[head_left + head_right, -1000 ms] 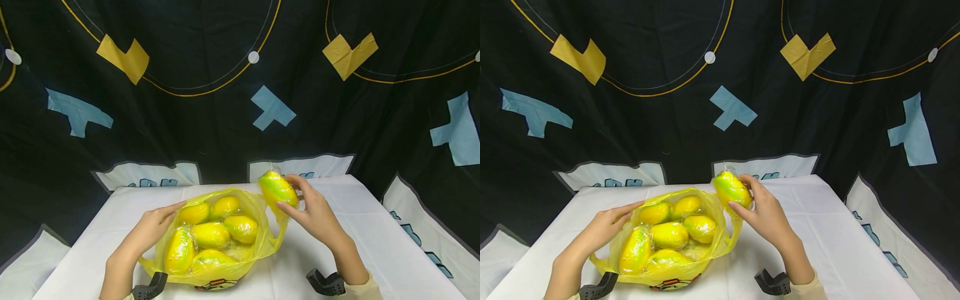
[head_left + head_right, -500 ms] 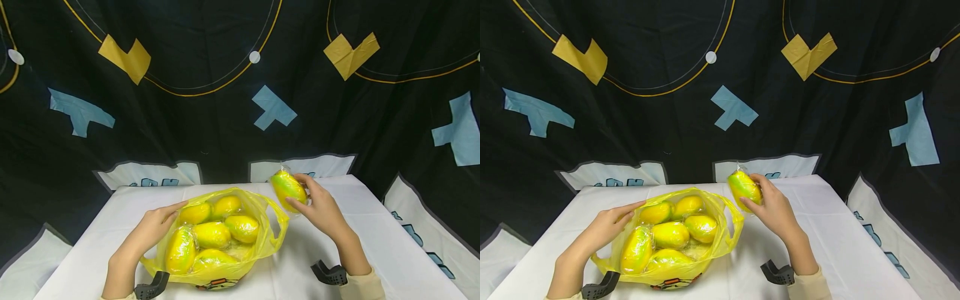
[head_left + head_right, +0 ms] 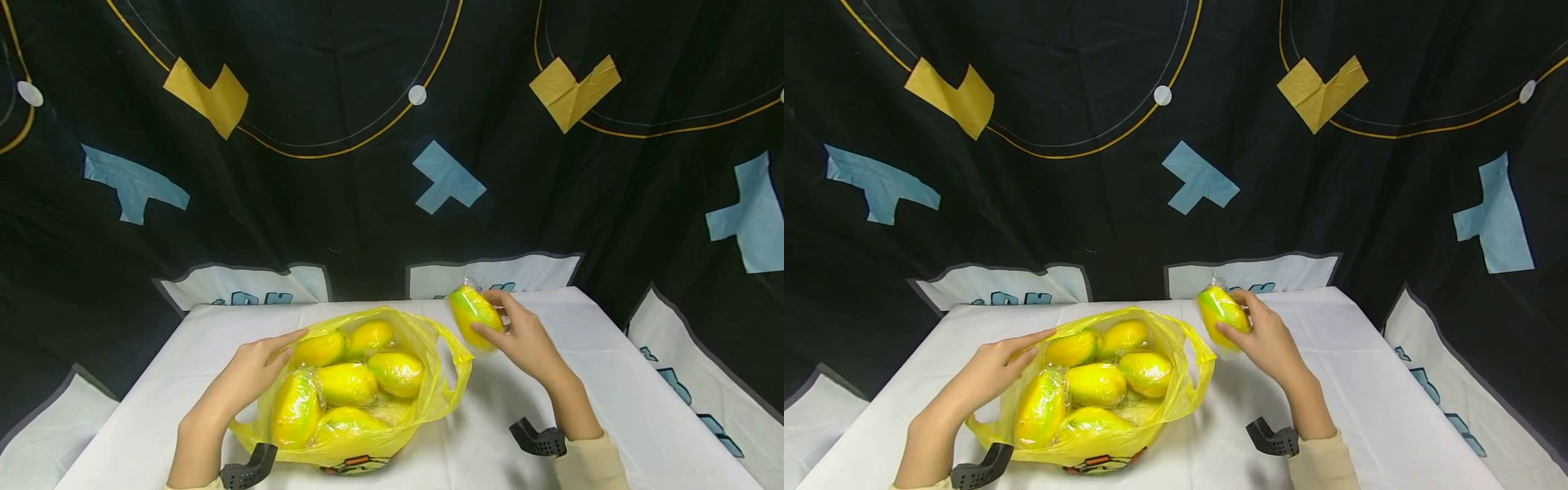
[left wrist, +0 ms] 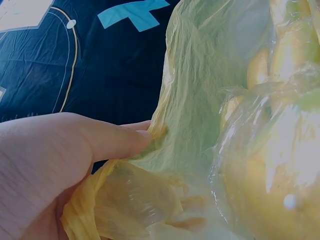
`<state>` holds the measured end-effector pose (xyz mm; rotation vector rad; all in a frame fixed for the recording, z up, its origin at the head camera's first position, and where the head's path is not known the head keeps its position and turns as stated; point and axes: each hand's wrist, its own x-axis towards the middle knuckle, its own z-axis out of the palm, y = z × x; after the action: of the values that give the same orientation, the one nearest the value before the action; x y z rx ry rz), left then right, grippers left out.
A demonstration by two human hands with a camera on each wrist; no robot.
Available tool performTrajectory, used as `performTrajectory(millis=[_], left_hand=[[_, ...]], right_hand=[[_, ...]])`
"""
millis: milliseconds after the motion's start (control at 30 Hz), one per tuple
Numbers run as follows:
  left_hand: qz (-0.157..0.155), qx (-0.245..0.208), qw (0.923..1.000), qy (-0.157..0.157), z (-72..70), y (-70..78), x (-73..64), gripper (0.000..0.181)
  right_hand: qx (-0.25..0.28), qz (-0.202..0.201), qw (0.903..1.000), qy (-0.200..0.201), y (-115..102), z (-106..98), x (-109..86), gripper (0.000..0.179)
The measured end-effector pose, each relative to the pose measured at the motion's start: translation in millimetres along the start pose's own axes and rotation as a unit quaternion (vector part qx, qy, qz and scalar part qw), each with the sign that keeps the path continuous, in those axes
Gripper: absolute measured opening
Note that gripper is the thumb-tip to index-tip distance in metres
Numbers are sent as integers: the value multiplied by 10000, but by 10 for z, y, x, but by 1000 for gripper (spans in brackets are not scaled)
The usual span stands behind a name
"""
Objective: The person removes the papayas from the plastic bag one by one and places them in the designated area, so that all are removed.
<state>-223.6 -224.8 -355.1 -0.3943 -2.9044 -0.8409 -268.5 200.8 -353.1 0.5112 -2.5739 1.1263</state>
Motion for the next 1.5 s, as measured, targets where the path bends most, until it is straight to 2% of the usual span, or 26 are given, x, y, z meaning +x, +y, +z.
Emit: performTrajectory(millis=[233, 433, 733, 867, 1133, 1500], left_hand=[[139, 48, 9999, 65, 2, -35, -14, 42], [106, 101, 9999, 46, 9, -50, -13, 42], [191, 91, 9998, 45, 16, -27, -8, 42], [194, 40, 9998, 56, 13, -6, -5, 42], [180, -30, 9998, 13, 9, 12, 8, 42], [121, 50, 9999, 40, 27, 14, 18, 42]], right_hand=[[219, 111, 9996, -114, 160, 81, 34, 56], [464, 444, 9976, -273, 344, 198, 71, 56], [307, 1123, 9918, -524, 564, 300, 86, 56], [250, 1302, 9888, -679, 641, 336, 86, 58], [230, 1416, 9859, -859, 722, 382, 81, 60], [151, 1525, 9835, -960, 723, 415, 65, 60]])
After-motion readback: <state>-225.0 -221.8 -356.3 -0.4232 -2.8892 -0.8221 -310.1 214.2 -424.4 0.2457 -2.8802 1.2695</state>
